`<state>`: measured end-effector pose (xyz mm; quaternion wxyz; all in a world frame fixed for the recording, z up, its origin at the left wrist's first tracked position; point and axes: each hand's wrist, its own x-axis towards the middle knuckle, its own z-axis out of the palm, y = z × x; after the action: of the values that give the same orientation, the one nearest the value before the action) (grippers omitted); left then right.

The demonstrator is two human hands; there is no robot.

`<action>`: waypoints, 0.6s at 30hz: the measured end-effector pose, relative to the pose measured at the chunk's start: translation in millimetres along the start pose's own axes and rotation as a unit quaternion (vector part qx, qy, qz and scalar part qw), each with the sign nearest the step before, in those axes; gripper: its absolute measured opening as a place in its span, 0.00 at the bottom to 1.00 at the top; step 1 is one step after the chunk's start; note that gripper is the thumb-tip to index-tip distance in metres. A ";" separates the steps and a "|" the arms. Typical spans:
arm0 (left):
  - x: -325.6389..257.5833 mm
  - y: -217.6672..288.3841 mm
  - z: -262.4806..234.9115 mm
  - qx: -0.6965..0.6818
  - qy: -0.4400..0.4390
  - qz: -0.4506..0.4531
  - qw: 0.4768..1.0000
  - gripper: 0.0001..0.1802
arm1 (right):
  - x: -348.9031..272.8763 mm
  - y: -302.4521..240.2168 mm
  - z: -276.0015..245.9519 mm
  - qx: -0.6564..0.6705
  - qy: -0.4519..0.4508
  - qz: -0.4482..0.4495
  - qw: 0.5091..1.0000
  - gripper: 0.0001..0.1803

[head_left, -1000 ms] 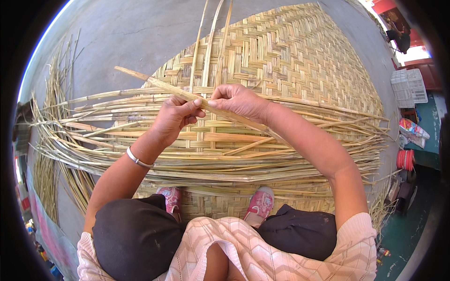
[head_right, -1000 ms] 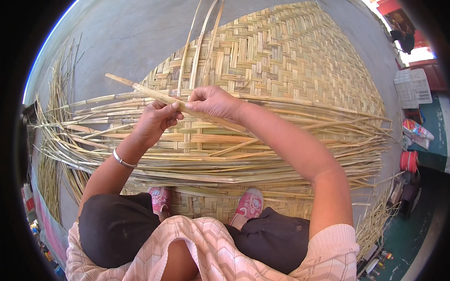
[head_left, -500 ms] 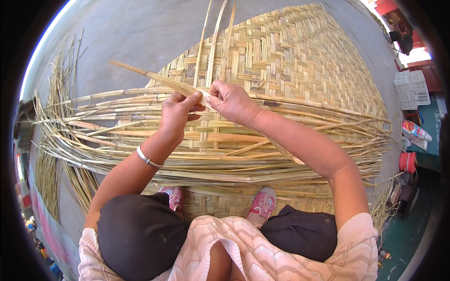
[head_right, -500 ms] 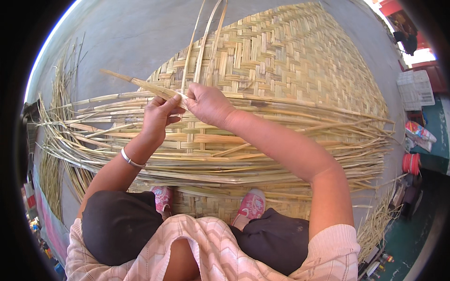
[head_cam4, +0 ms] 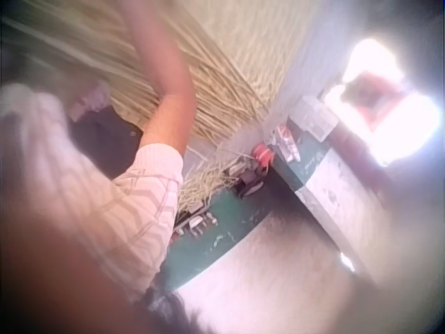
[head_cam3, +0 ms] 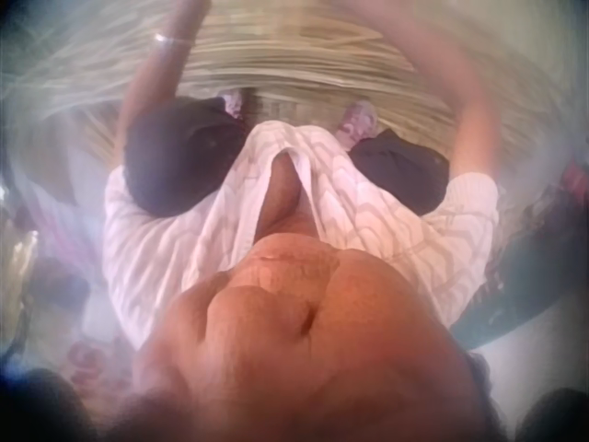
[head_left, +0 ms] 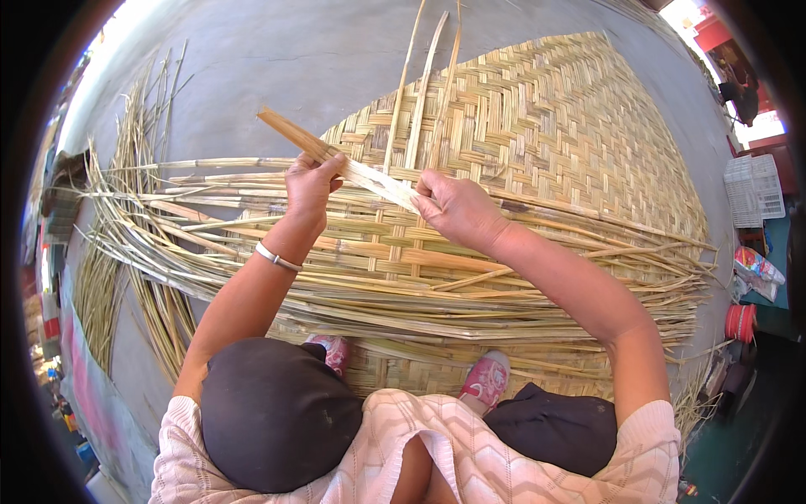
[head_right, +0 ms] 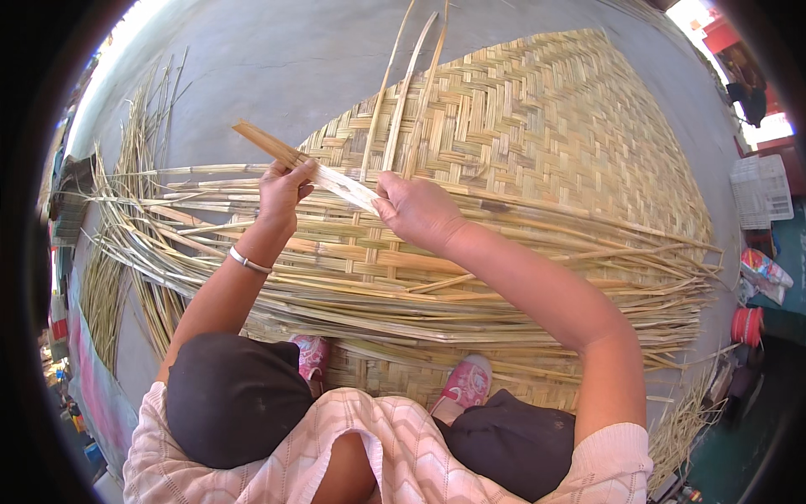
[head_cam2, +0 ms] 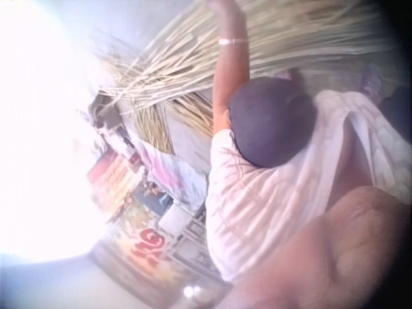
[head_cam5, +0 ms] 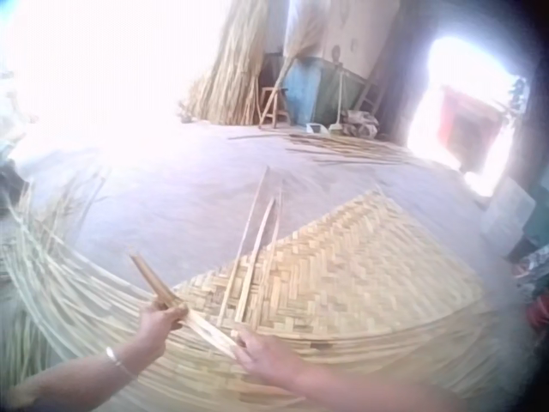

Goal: The person weaves a large flat basket by hand, interlacing long dried palm strips in an over-under pattern. They repeatedly pull strips through the weave, adjust tension, and reposition the mat to continue the pattern.

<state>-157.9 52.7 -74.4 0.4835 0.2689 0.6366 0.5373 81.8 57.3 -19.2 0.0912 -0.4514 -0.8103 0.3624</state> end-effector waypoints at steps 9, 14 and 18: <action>27.7 -4.7 -28.7 -0.105 0.039 -0.024 0.993 0.08 | 5.0 47.0 -14.8 -0.063 -0.076 0.047 0.994 0.13; 38.6 -7.8 -33.6 -0.124 0.055 -0.029 0.990 0.10 | 6.4 85.4 -9.9 -0.080 -0.065 0.065 0.993 0.15; 46.4 -10.6 -33.0 -0.142 0.061 -0.039 0.987 0.10 | 11.1 103.2 -13.4 -0.039 -0.074 0.082 0.993 0.14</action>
<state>-203.9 75.8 -101.1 0.4974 0.1390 0.5927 0.6180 150.4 107.0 -80.6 -0.0166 -0.4916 -0.7887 0.3687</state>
